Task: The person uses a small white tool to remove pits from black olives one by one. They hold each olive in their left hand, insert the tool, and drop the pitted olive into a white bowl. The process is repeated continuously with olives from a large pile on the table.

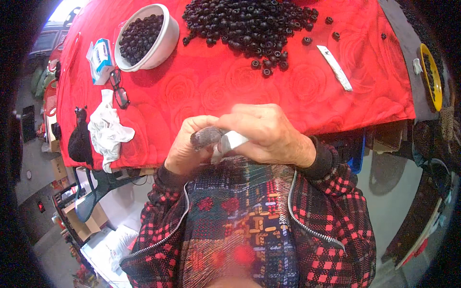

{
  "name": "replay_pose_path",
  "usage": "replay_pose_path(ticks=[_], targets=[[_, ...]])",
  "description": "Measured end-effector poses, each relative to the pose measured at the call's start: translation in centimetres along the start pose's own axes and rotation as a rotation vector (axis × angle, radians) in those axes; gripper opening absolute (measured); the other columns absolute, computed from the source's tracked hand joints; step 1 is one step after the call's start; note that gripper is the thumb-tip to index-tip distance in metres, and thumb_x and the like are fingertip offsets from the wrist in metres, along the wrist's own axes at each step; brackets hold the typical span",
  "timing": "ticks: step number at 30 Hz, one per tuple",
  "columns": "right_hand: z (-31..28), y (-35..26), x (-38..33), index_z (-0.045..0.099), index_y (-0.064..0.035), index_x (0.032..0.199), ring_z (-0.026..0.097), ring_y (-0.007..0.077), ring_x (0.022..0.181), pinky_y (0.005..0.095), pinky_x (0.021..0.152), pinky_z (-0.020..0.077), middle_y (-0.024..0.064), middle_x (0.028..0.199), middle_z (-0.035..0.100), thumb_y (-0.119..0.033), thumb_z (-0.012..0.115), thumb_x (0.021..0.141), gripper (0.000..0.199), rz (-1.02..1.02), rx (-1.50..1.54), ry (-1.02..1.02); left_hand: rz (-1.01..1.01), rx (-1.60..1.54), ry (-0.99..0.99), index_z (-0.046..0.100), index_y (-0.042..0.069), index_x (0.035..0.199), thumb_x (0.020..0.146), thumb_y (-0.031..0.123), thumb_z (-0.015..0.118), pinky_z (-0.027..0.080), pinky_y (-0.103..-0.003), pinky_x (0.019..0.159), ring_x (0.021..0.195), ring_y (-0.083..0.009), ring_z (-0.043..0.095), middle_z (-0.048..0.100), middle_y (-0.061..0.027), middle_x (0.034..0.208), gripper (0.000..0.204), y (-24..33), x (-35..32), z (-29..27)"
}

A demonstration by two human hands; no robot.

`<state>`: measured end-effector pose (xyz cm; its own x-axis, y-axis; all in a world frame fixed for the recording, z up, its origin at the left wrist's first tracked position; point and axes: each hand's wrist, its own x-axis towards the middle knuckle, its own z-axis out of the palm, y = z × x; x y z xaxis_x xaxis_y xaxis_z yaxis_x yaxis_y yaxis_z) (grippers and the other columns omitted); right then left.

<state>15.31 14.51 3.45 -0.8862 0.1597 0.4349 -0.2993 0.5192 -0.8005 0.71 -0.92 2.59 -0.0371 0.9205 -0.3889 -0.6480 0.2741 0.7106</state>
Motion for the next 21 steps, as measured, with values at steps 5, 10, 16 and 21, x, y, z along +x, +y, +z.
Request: replay_pose_path(ticks=[5,10,16,21], targets=[[-0.7,0.4,-0.1,0.061,-0.0010,0.106,0.061,0.0288,0.068,0.0372,0.057,0.0479,0.0107,0.076,0.058,-0.008,0.069,0.069,0.038,-0.038,0.032,-0.085,-0.136,-0.070,-0.134,0.063,-0.001,0.104,0.087,-0.003,0.059,0.047,-0.017,0.051,0.067,-0.0067,0.061,0.067,-0.0058,0.087,0.018,0.6,0.1,0.1],[-1.1,0.5,0.0,0.062,-0.0013,0.105,0.062,0.0293,0.068,0.0375,0.059,0.0488,0.0109,0.077,0.059,-0.007,0.068,0.069,0.036,-0.009,0.056,-0.146,-0.159,-0.007,-0.044,0.062,-0.002,0.105,0.088,-0.003,0.057,0.046,-0.017,0.050,0.065,-0.0068,0.060,0.067,-0.0065,0.088,0.018,0.2,0.3,0.7],[-0.4,0.7,0.1,0.066,0.0005,0.101,0.057,0.0213,0.056,0.0324,0.048,0.0418,0.0089,0.071,0.059,-0.005,0.074,0.072,0.031,0.029,0.046,0.064,-0.051,-0.198,-0.052,0.062,-0.002,0.107,0.091,-0.002,0.055,0.047,-0.020,0.052,0.067,-0.0075,0.060,0.066,-0.0066,0.088,0.018,-0.3,0.7,1.0],[1.0,0.8,-0.2,0.065,0.0035,0.101,0.053,0.0195,0.050,0.0336,0.046,0.0400,0.0085,0.064,0.058,-0.001,0.078,0.070,0.034,-0.077,-0.016,0.241,0.089,-0.167,0.045,0.060,-0.004,0.111,0.092,0.002,0.055,0.050,-0.023,0.055,0.072,-0.0106,0.061,0.064,-0.0072,0.089,0.020,-0.9,0.5,1.2]])
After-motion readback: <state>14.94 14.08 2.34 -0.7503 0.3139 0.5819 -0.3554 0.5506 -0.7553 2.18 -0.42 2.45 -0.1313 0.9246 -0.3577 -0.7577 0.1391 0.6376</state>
